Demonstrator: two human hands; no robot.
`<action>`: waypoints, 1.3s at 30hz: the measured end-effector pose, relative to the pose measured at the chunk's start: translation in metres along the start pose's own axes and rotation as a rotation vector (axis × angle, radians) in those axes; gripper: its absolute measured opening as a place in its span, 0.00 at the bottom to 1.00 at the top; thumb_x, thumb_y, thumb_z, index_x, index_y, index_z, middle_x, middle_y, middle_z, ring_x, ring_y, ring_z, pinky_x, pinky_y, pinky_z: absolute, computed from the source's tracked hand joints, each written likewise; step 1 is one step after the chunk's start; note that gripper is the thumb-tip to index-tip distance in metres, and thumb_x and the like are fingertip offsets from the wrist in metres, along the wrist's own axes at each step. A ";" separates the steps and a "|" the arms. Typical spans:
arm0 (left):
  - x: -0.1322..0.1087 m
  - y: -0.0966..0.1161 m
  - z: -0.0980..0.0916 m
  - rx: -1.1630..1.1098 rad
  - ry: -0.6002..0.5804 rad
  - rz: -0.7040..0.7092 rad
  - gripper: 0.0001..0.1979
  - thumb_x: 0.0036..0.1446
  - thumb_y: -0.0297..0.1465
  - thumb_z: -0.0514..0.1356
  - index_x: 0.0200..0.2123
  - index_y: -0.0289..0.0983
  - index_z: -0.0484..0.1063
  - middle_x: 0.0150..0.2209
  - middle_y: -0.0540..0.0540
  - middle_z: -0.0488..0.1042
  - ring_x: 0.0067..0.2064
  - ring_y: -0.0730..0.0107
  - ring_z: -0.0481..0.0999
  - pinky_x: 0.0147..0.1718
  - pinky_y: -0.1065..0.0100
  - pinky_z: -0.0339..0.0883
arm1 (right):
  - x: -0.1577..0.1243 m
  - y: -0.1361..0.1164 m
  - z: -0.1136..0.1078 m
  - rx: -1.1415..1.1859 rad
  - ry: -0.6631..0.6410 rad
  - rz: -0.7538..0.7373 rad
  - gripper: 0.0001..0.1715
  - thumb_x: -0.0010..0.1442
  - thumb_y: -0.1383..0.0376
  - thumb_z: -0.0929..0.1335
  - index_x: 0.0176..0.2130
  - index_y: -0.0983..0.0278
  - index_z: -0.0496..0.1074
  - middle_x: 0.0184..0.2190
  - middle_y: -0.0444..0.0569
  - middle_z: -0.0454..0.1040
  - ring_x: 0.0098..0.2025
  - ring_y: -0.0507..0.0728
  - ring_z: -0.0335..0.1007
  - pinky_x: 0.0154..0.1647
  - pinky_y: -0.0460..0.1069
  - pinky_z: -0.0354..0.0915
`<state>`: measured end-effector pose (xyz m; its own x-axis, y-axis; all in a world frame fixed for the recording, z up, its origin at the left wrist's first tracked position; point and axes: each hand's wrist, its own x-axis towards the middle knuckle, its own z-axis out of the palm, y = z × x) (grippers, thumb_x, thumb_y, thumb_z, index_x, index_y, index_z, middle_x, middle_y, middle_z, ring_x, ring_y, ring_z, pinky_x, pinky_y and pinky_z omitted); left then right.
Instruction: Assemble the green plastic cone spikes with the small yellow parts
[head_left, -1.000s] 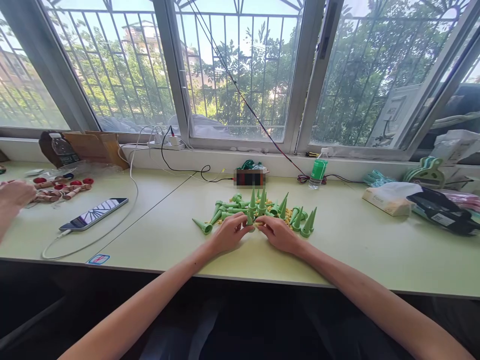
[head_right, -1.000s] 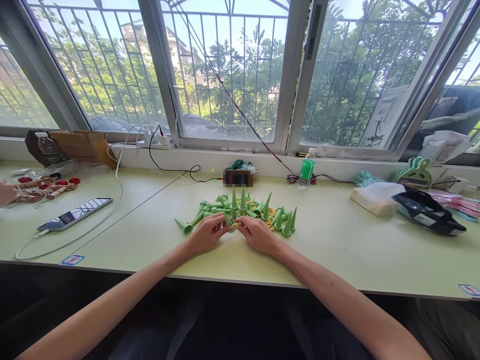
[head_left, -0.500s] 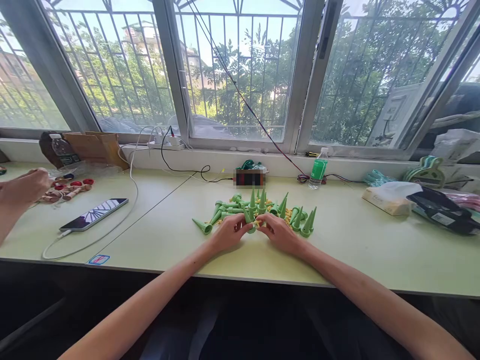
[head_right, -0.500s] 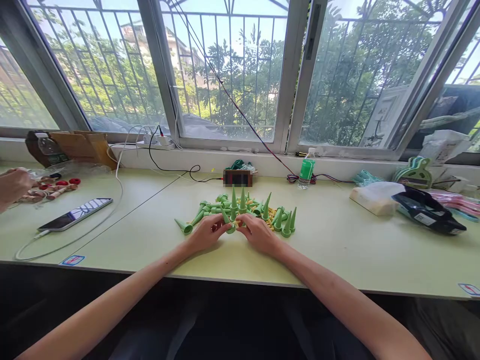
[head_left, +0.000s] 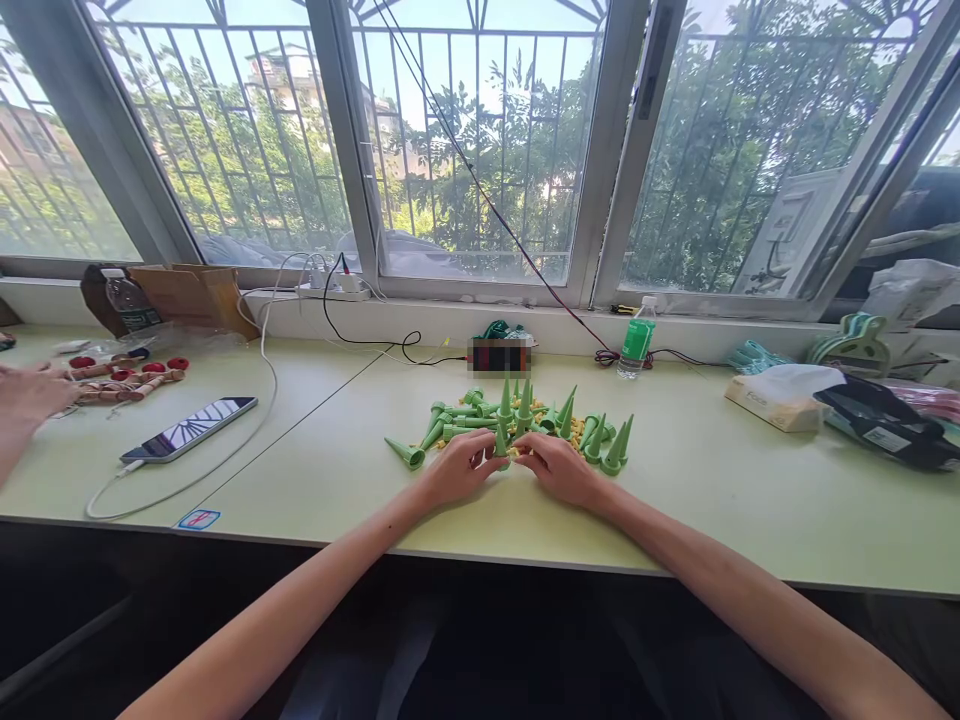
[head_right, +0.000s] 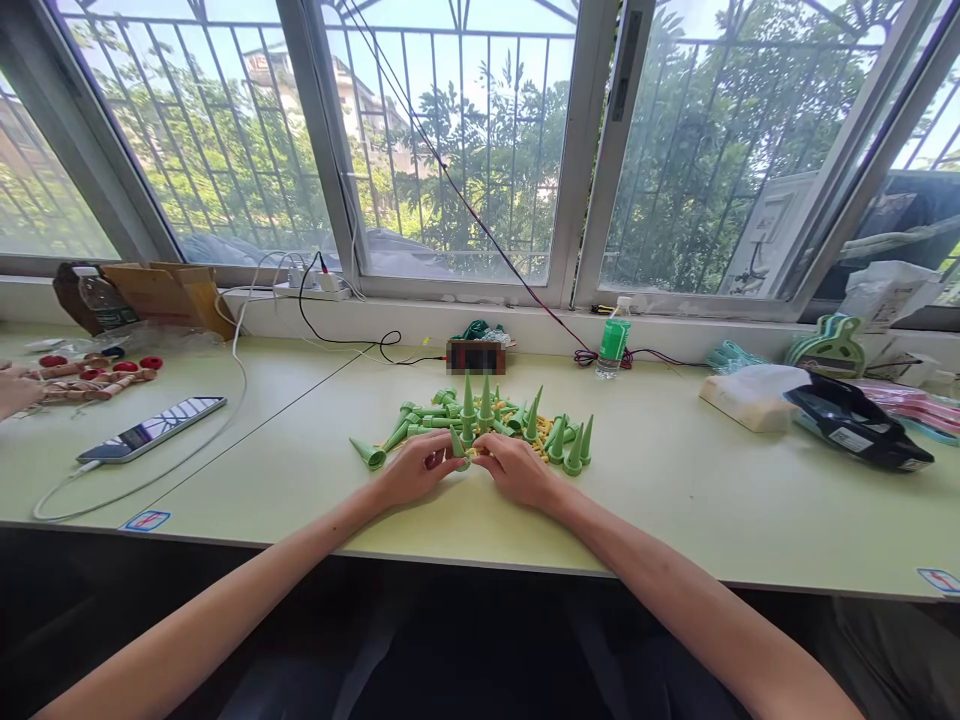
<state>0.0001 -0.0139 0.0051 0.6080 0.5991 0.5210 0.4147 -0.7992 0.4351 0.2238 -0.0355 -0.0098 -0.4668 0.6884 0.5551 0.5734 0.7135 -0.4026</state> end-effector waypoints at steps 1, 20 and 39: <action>0.000 0.000 0.000 0.007 -0.012 0.000 0.13 0.65 0.36 0.59 0.29 0.35 0.69 0.27 0.51 0.64 0.27 0.76 0.63 0.27 0.72 0.57 | 0.000 0.000 -0.001 -0.007 -0.006 0.007 0.05 0.69 0.67 0.65 0.43 0.63 0.71 0.38 0.49 0.77 0.38 0.56 0.73 0.40 0.48 0.63; -0.001 0.000 0.001 0.047 0.022 -0.014 0.11 0.64 0.36 0.60 0.31 0.35 0.71 0.27 0.52 0.63 0.26 0.75 0.62 0.27 0.71 0.57 | 0.002 -0.011 -0.006 0.017 -0.015 0.147 0.14 0.73 0.62 0.60 0.38 0.62 0.69 0.27 0.44 0.72 0.29 0.53 0.68 0.35 0.47 0.59; -0.001 0.000 0.000 0.096 0.007 0.014 0.14 0.64 0.36 0.60 0.28 0.36 0.70 0.28 0.50 0.66 0.27 0.75 0.62 0.28 0.71 0.56 | 0.002 -0.003 -0.001 -0.088 -0.021 0.154 0.17 0.73 0.61 0.60 0.32 0.62 0.64 0.24 0.43 0.67 0.26 0.52 0.62 0.30 0.47 0.51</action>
<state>0.0002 -0.0148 0.0045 0.6098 0.5879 0.5315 0.4691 -0.8083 0.3558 0.2216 -0.0364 -0.0068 -0.3828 0.7918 0.4760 0.6956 0.5861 -0.4154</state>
